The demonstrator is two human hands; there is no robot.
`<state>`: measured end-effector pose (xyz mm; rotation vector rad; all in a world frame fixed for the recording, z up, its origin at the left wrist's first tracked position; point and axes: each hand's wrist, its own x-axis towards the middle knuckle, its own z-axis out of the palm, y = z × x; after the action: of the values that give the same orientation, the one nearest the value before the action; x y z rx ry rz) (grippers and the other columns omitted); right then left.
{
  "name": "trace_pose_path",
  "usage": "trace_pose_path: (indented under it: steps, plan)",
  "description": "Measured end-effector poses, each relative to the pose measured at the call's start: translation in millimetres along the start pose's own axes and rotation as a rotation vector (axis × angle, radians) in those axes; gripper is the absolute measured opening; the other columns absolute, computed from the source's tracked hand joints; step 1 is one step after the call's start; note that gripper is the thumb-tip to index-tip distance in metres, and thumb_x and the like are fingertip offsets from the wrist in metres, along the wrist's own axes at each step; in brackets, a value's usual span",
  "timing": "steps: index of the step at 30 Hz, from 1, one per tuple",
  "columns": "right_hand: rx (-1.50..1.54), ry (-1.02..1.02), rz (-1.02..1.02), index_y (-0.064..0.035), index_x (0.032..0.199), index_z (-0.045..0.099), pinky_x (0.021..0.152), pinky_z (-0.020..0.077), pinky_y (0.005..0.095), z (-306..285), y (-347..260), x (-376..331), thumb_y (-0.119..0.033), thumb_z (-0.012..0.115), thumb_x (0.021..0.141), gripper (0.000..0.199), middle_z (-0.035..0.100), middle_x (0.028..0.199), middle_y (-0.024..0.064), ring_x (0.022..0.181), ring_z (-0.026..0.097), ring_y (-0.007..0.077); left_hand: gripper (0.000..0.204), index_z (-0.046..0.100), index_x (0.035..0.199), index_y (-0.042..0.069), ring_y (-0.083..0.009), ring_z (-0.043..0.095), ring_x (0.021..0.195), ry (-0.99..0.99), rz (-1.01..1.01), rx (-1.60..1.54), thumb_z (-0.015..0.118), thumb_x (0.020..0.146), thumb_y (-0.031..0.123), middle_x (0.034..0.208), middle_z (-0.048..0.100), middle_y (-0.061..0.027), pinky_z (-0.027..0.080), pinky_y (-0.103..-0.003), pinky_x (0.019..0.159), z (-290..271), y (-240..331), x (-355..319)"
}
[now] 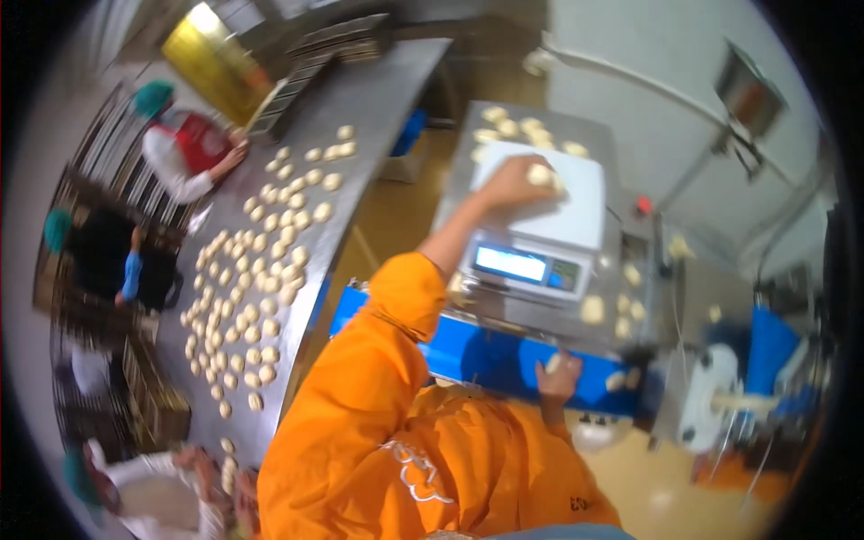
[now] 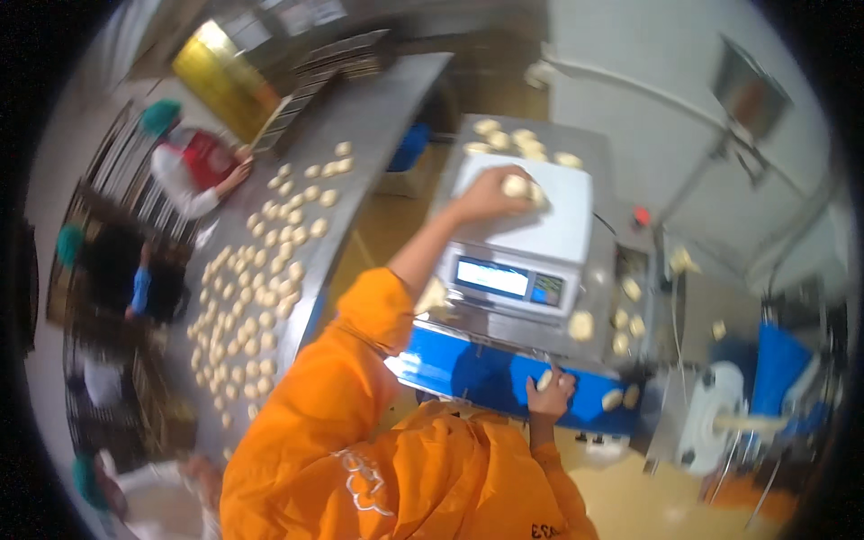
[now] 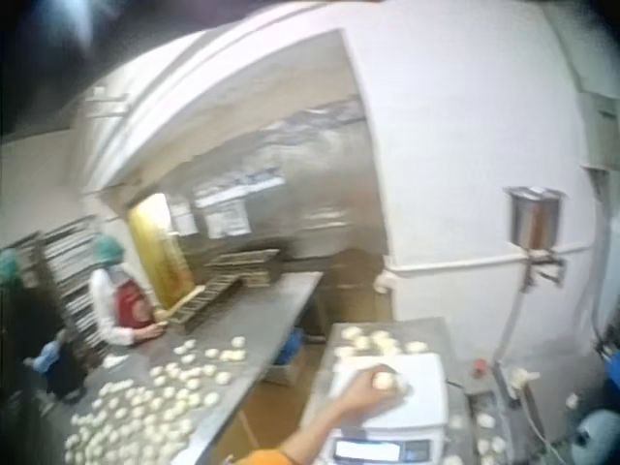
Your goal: The person stands at a stainless steel workstation in a commercial bakery, picking up small dough balls from a conveyor belt. They place each dough ball onto a digital scale to check its weight, then transfer it to a large metal table where other workers are arranging the dough.
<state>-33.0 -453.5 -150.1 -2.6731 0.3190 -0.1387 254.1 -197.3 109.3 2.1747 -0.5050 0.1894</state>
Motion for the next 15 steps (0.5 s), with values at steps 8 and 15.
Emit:
trace_pose_path:
  steps: [8, 15]
  plan:
    - [0.389, -0.088, -0.256, -0.0036, 0.121, 0.055, 0.086, 0.0528, 0.0419, 56, 61, 23, -0.02, 0.077, 0.074, 0.055, 0.059, 0.11, 0.0171, 0.091, 0.063, 0.0338, 0.029, 0.06, 0.101, 0.012, -0.0125, 0.06, 0.096, 0.592, -0.304, -0.95, 0.078, 0.079, 0.021, 0.113, 0.065, -0.0046, 0.052, -0.031, 0.076, -150, -40, -231]
    - [0.831, -0.698, -0.016, -0.0041, 0.121, 0.054, 0.081, 0.0546, 0.0402, 60, -132, 8, -0.02, 0.076, 0.076, 0.052, 0.059, 0.109, 0.0154, 0.09, 0.063, 0.0308, 0.033, 0.064, 0.104, 0.011, -0.0081, 0.053, 0.075, 1.435, -0.833, -0.195, 0.071, 0.085, 0.037, 0.085, 0.06, 0.0025, 0.045, -0.026, 0.066, -322, -82, -607]
